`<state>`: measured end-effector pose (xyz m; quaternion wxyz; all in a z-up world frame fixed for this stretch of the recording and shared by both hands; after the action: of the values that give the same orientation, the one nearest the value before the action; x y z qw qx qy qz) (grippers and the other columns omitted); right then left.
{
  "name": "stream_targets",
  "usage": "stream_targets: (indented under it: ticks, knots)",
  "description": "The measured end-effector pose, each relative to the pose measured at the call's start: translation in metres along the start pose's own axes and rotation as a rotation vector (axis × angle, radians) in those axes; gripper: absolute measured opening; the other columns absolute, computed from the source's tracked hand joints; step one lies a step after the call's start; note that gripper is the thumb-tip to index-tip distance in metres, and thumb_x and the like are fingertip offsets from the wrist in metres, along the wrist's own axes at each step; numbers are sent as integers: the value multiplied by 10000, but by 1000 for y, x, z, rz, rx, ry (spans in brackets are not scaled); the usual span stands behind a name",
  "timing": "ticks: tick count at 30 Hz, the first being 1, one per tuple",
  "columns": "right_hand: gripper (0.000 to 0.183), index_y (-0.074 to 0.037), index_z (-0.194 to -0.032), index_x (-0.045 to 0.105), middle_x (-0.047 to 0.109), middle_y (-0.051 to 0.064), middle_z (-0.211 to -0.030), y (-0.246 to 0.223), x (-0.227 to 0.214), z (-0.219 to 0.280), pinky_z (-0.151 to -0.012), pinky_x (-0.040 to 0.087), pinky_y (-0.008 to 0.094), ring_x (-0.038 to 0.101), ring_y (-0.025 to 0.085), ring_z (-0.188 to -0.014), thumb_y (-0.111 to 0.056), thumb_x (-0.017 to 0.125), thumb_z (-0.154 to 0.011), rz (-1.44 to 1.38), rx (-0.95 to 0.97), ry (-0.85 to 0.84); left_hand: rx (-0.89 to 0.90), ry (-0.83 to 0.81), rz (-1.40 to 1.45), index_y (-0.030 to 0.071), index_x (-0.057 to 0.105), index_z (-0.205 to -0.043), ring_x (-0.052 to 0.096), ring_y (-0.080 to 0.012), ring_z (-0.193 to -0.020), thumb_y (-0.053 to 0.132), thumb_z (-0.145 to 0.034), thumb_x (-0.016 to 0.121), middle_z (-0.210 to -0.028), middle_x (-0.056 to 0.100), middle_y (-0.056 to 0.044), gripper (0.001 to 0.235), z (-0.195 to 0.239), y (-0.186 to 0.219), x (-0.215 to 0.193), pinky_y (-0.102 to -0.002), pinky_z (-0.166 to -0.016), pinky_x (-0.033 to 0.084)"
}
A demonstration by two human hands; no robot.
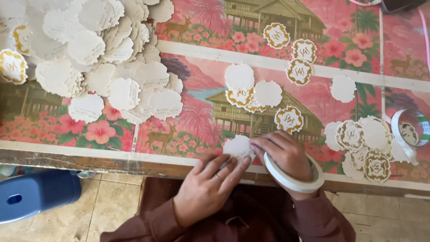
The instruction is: Applying double-sided tape to the back of decorative paper cutouts at a production table.
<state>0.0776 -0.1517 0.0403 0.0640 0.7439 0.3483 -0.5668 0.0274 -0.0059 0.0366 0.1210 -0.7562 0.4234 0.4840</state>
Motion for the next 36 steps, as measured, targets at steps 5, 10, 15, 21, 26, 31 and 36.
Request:
stream_targets:
  ticks: [5, 10, 15, 21, 26, 31, 36]
  knots:
    - [168, -36, -995, 689, 691, 76, -925, 1, -9, 8, -793, 514, 335, 630, 202, -835, -71, 691, -830, -58, 9, 15, -111, -25, -160, 32, 474, -1356, 562, -269, -1055, 301, -996, 457, -1127, 550, -123, 450, -1, 19, 18, -383, -908, 475]
    - [273, -34, -1059, 666, 679, 93, -979, 7, -15, 21, -848, 512, 346, 640, 218, -909, -154, 715, -820, -72, 84, 21, -133, -78, -256, -5, 462, -1366, 552, -263, -1046, 518, -979, 442, -1112, 524, -125, 651, -6, 21, 29, -371, -921, 466]
    - [158, -51, -1008, 670, 650, 74, -917, -56, -43, 34, -748, 490, 342, 616, 206, -781, -81, 607, -866, -196, -140, 164, -75, -101, -280, 4, 379, -1420, 503, -269, -994, 221, -954, 404, -1055, 489, -66, 514, -12, 21, 33, -434, -984, 442]
    - [266, 38, -1039, 681, 655, 165, -989, 10, -40, 63, -845, 515, 338, 611, 232, -858, -16, 744, -786, 28, 178, 257, 155, -2, 100, 92, 560, -1316, 564, -321, -1228, 63, -1020, 393, -1321, 558, -203, 341, 8, 20, 6, -455, -1097, 386]
    - [119, 59, -1014, 709, 643, 194, -1016, 30, -49, 57, -912, 499, 387, 601, 291, -933, 30, 725, -900, 102, 342, 374, 69, 4, 340, 101, 495, -1323, 562, -296, -1200, 139, -1011, 457, -1266, 589, -145, 316, 10, -33, -44, -424, -1060, 412]
    - [231, 17, -1065, 701, 591, 160, -966, 68, -45, 36, -830, 464, 412, 555, 312, -925, -94, 737, -865, 145, 440, 275, -67, 88, -432, 222, 541, -1331, 529, -235, -1278, 243, -928, 721, -1342, 587, -81, 443, 4, -109, -59, -493, -1088, 347]
    - [444, -44, -1152, 661, 563, 116, -1034, 84, -28, 24, -899, 419, 415, 527, 300, -1019, -275, 745, -782, 116, 487, 42, -184, 135, -248, 46, 419, -1394, 455, -311, -1335, 281, -943, 661, -1425, 481, -131, 563, -17, -92, -51, -553, -1116, 316]
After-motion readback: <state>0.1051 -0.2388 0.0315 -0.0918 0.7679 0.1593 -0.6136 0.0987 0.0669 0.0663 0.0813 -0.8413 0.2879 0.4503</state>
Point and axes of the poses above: each hand's wrist, its own z-axis away from the middle knuckle, its own x-axis out of the palm, y = z × x, the point moved 6 cm from there along -z, towards the middle knuckle
